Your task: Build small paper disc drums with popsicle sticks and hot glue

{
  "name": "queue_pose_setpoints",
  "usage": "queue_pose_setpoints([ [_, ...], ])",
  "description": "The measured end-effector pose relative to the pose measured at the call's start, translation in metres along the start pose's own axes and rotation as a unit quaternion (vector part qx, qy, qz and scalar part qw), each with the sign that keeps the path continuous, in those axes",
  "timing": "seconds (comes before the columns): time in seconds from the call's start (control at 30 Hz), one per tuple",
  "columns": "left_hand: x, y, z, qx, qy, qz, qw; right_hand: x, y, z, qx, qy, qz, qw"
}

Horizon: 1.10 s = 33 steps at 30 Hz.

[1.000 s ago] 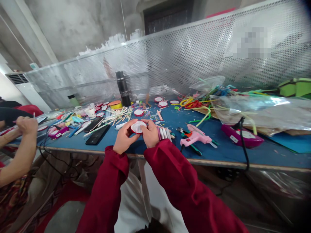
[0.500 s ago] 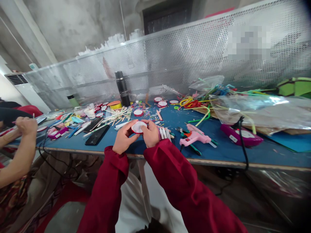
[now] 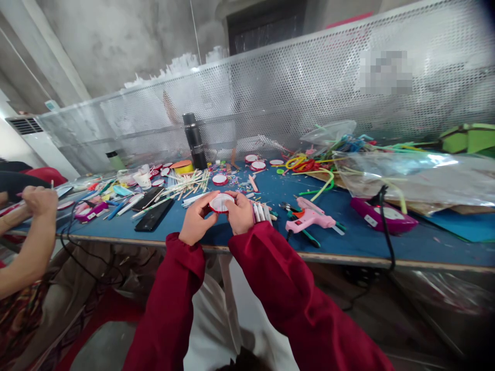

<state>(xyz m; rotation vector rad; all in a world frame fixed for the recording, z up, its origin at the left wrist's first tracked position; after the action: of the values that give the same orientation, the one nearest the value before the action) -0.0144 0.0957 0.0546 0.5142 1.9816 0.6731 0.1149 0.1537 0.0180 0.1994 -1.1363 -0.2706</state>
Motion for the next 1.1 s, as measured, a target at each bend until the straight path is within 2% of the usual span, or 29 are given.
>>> queue_pose_setpoints([
  [0.13,-0.001,0.001,-0.001,-0.002,0.008,0.003,1.0,-0.003,0.001,0.0,0.01,0.002,-0.001,1.0],
  [0.3,0.002,-0.002,0.002,0.029,-0.093,-0.024,0.995,0.004,0.001,0.001,0.025,-0.038,-0.044,0.998],
  [0.47,0.015,-0.003,-0.007,-0.046,-0.086,-0.057,0.994,0.013,-0.002,0.008,0.088,-0.15,-0.074,0.982],
  [0.87,0.016,-0.002,-0.004,-0.035,-0.082,-0.078,0.993,0.019,-0.005,0.009,0.091,-0.2,-0.077,0.972],
  [0.97,0.015,-0.001,-0.006,-0.058,-0.075,-0.074,0.993,0.021,-0.007,0.012,0.107,-0.214,-0.089,0.967],
  [1.1,0.017,-0.002,-0.015,-0.119,-0.034,-0.074,0.99,0.022,-0.012,0.02,0.155,-0.211,-0.104,0.96],
])
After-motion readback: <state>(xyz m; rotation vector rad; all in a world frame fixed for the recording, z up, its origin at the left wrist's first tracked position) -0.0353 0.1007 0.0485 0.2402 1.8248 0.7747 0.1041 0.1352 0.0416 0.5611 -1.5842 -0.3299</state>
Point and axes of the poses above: each hand's wrist, its own y-axis towards the middle knuckle, its own z-axis out of the palm, x = y × z, the point moved 6 cm from there along y, towards the middle knuckle, and after that the axes turned 8 degrees about y, right-handed, at the moved point
